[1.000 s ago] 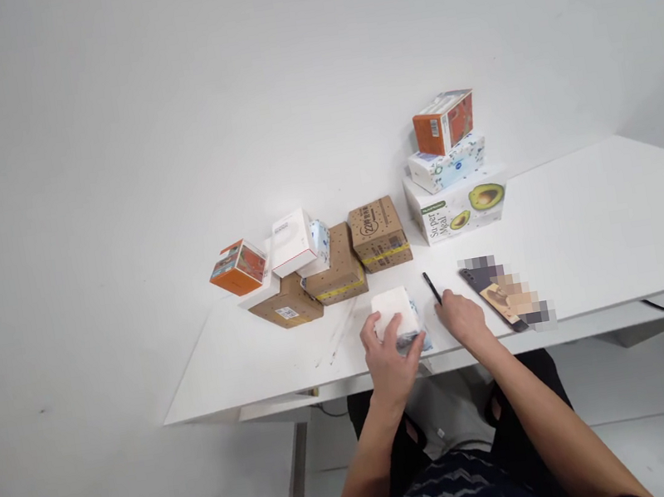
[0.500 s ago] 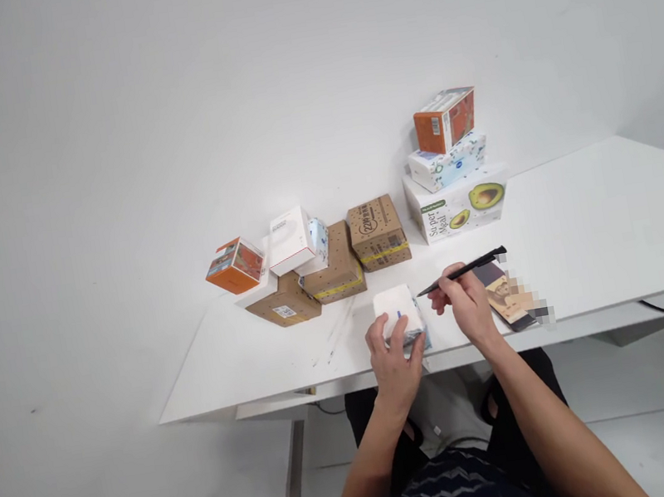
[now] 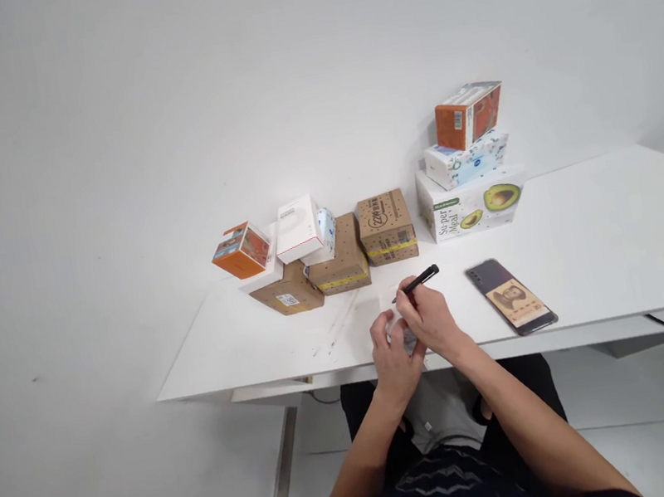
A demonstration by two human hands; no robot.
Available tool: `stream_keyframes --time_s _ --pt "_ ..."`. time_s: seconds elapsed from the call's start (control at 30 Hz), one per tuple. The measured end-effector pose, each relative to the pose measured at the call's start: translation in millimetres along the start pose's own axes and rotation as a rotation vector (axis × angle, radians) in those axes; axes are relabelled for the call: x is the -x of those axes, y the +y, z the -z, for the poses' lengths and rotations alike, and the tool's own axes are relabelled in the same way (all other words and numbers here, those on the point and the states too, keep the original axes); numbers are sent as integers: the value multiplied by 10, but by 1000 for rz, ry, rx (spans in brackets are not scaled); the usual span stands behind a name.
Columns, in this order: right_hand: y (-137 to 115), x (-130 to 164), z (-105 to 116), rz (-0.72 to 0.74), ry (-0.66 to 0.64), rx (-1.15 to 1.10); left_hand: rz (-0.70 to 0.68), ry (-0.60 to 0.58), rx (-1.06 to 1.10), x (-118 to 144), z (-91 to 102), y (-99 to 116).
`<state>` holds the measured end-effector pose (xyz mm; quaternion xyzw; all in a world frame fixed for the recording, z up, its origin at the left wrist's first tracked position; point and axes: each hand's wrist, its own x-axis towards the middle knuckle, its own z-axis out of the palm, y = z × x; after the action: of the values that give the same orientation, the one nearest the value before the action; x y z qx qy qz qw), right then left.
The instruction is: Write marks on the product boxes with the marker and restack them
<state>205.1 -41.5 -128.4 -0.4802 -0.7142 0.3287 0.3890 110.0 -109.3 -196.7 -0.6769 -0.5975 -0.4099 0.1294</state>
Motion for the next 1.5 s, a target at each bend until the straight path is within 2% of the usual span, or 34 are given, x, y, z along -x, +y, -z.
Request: stream_keyframes --time_s 0.4,0.6,0.67,0.8,0.87,0.93,1.07,1.13,1.27,1.33,1.43,1.5 --pt "-34 -35 4 23 -59 106 3 34 3 -4 -19 -13" --pt "-7 -16 0 2 -55 16 11 30 6 11 -24 -22" --pt "10 -1 -8 -30 13 -103 15 19 5 11 -16 -16" --pt "103 0 29 -126 274 -420 18 26 7 6 -1 -2" --pt "220 -26 92 -142 338 -477 20 28 7 5 -3 -1" --pt "397 -63 164 -162 304 -314 17 26 6 7 -11 -4" --pt "803 -102 199 -257 -41 361 13 33 -1 9 -26 -10" --pt "943 -89 131 -285 -139 488 12 36 -8 8 -26 -9" --pt "1021 -28 -33 -331 -177 596 6 36 -29 6 -16 -5" --pt "1002 8 -34 -331 -170 630 8 32 -32 7 -13 -3" --pt "1001 86 115 -302 -100 691 11 31 -29 6 -15 -2" --pt "1060 155 277 -299 31 792 5 37 -26 2 -23 1"
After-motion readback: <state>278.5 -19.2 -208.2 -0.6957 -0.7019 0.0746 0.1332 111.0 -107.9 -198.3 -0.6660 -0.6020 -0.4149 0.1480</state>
